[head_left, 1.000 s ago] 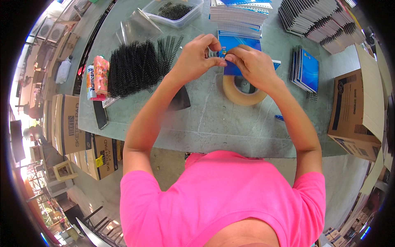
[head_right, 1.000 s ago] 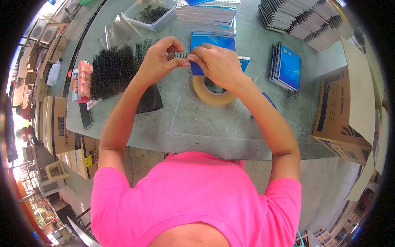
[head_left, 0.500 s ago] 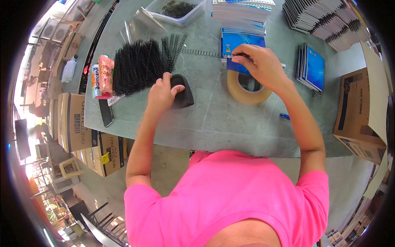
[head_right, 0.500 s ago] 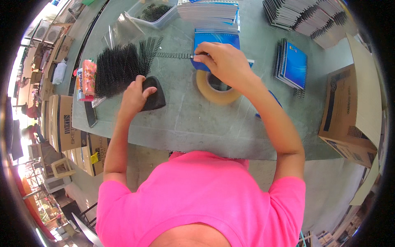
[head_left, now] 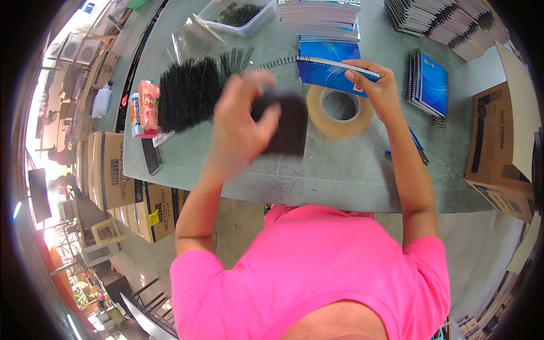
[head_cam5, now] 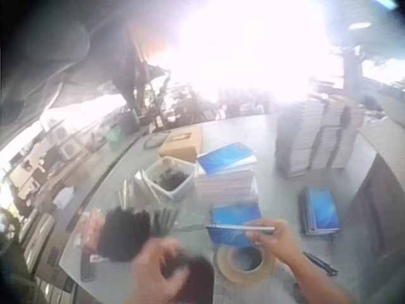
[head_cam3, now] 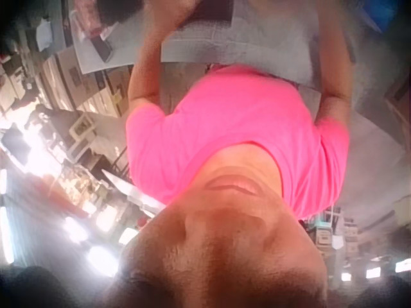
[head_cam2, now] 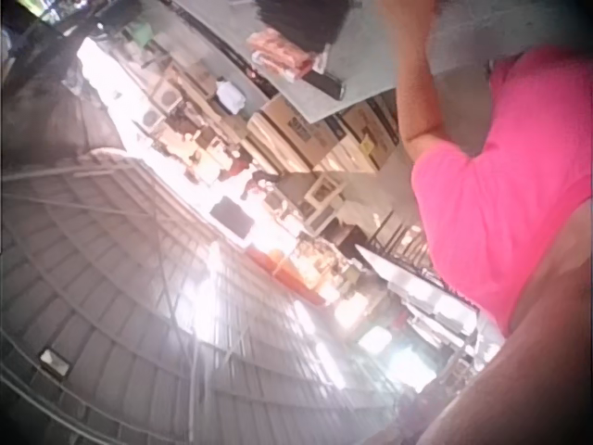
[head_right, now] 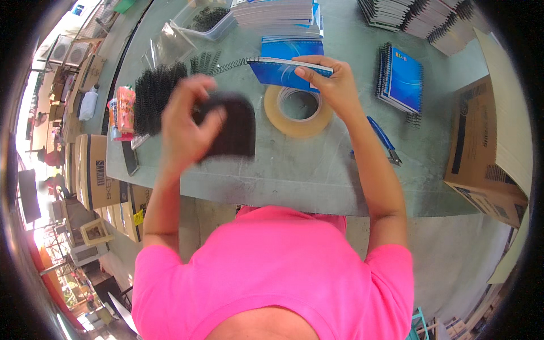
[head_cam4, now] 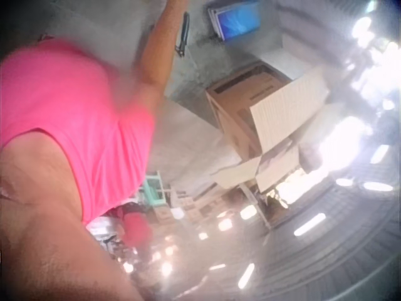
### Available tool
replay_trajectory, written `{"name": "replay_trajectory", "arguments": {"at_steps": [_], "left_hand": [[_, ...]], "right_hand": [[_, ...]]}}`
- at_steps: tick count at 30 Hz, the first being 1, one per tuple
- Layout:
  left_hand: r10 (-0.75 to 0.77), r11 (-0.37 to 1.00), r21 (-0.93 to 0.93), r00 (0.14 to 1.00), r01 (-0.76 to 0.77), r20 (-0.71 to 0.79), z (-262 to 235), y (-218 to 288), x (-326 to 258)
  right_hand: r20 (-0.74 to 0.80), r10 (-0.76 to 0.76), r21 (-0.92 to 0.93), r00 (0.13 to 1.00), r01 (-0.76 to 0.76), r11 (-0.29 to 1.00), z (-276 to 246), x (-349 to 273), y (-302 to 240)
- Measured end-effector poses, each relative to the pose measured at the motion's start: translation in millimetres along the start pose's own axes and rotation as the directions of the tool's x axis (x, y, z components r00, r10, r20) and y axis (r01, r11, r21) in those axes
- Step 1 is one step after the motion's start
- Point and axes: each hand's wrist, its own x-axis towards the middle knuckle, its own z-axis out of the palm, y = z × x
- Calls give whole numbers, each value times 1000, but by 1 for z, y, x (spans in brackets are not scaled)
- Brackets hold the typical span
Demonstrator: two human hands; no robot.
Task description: The person inserts spiral coils into notebooks by hand and uses a small tool to secure the ends.
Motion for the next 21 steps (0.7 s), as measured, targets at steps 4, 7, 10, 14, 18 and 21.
{"name": "replay_trajectory", "arguments": {"at_steps": [4,7,10,14,18,21], "left_hand": [[235,966,118,972,-231,-23,21,-17,35],[262,955,100,953,-279,152,34,-11,28],[316,949,104,873,-299,-371,20,-5,55],[266,959,57,952,-278,153,45,-9,27],[273,957,30,867,-287,-416,25,5,59],[322,945,77,945,-317,-63,49,2,46]], "right_hand": [[32,-13,-16,999,14,1000,4,1,-1],[36,-9,-24,999,10,1000,6,-3,1],[43,-70,15,997,69,997,3,-7,8],[84,-23,-48,996,27,999,1,-6,1],[49,-92,-29,995,94,995,1,-7,8],[59,12,-5,998,-12,1000,2,-10,3]]}}
